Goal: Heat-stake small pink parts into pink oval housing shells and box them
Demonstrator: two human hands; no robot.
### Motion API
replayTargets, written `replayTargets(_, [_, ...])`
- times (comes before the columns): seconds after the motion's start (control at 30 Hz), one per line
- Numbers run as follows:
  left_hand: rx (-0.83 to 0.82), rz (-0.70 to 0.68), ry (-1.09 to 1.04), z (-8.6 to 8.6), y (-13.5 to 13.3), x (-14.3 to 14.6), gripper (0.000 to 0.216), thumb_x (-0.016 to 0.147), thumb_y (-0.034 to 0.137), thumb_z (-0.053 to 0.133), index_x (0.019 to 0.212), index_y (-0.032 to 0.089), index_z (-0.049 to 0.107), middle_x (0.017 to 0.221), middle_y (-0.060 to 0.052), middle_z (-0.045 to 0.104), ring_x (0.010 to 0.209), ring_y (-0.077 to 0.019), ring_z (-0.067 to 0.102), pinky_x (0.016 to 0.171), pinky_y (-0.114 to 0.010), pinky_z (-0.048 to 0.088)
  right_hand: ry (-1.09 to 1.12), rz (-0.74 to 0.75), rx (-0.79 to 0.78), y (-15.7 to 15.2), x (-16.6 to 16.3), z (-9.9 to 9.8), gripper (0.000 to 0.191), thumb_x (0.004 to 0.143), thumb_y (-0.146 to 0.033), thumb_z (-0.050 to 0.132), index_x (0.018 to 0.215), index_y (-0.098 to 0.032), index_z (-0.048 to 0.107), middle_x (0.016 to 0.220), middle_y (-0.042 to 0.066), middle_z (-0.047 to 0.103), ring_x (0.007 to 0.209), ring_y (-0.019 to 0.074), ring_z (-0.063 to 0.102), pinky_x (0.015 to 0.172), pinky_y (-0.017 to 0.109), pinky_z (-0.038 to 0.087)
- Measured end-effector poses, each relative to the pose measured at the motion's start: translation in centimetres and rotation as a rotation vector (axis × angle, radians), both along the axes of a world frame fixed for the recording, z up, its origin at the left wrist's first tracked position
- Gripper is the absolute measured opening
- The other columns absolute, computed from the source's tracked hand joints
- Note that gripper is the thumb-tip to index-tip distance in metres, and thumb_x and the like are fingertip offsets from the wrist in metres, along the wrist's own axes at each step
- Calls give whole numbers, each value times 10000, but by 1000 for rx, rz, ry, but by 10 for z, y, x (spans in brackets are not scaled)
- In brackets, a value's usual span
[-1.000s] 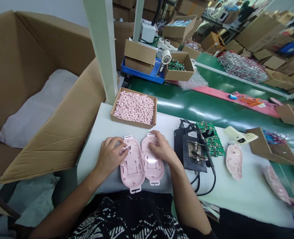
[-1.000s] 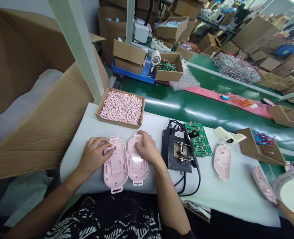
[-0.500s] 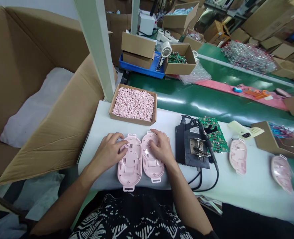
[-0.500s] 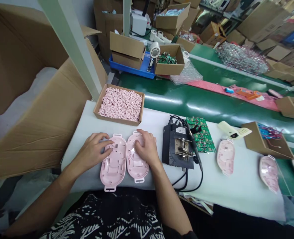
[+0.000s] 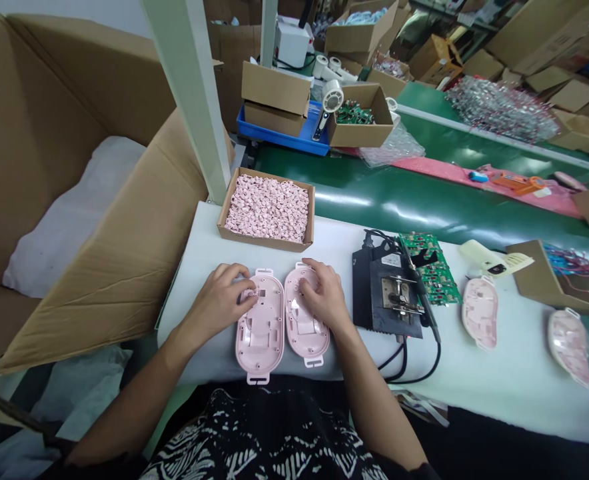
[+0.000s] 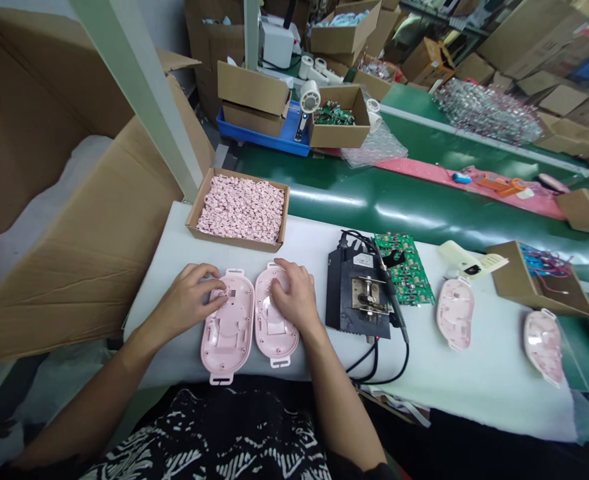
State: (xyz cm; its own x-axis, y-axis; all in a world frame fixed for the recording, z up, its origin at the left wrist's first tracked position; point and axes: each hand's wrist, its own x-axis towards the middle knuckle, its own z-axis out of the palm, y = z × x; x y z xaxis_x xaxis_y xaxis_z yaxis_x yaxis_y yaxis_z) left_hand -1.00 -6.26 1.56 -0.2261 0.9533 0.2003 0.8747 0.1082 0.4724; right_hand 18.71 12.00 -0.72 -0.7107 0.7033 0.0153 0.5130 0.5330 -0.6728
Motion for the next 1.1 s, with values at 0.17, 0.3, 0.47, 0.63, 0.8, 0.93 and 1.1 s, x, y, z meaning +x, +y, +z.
replayTargets(0.17, [33, -8, -19, 1, 2, 0, 126, 931, 312, 685, 900, 196, 726, 1082, -69, 621, 1005, -242, 526, 925, -419, 489, 10, 0, 0, 0, 0, 0, 425, 878, -268, 531, 1300, -258, 577, 1200, 58, 684, 1116, 289, 568, 1010, 504, 402])
replayTargets(0.3, [12, -44, -24, 4, 1, -1, 168, 950, 339, 658, 914, 190, 728, 1107, -75, 613, 1028, -247, 525, 928, -425, 485, 13, -11, -1, 0, 0, -1, 427, 873, -271, 535, 1297, -260, 584, 1211, 58, 688, 1114, 292, 571, 1014, 509, 398])
replayTargets(0.47, [35, -17, -33, 4, 1, 2, 114, 954, 264, 636, 894, 189, 697, 1089, -63, 604, 1018, -237, 527, 917, -396, 481, 21, -9, 2, 0, 0, -2, 422, 874, -273, 538, 1293, -266, 588, 1204, 57, 691, 1109, 296, 576, 1014, 516, 399])
replayTargets(0.63, [-30, 96, -62, 0, 5, 9, 225, 890, 255, 703, 1082, 165, 627, 1112, -82, 581, 1032, -257, 535, 947, -423, 484, 20, -10, 7, 0, 0, -2, 423, 869, -268, 540, 1289, -266, 589, 1211, 51, 690, 1114, 290, 577, 1014, 514, 403])
replayTargets(0.8, [-106, 186, -96, -3, 9, 13, 504, 882, 224, 654, 1350, 143, 487, 1268, -115, 583, 1156, -291, 538, 1018, -452, 453, 20, -9, -5, -1, 0, -1, 426, 869, -272, 540, 1293, -268, 586, 1205, 46, 689, 1110, 288, 574, 1018, 513, 400])
replayTargets(0.93, [-193, 172, -128, -4, 10, 11, 498, 906, 246, 602, 1387, 182, 492, 1290, -91, 594, 1171, -300, 534, 1008, -468, 441, 15, -10, 0, 0, -1, -1, 426, 870, -272, 540, 1294, -269, 587, 1201, 47, 690, 1101, 290, 577, 1017, 518, 401])
replayTargets(1.1, [-239, 141, -206, -4, 9, 7, 522, 916, 262, 562, 1423, 169, 476, 1304, -103, 596, 1198, -298, 524, 1021, -469, 421, 13, -4, 14, 0, 0, -2, 429, 872, -272, 546, 1299, -275, 583, 1206, 49, 690, 1118, 292, 576, 1016, 517, 407])
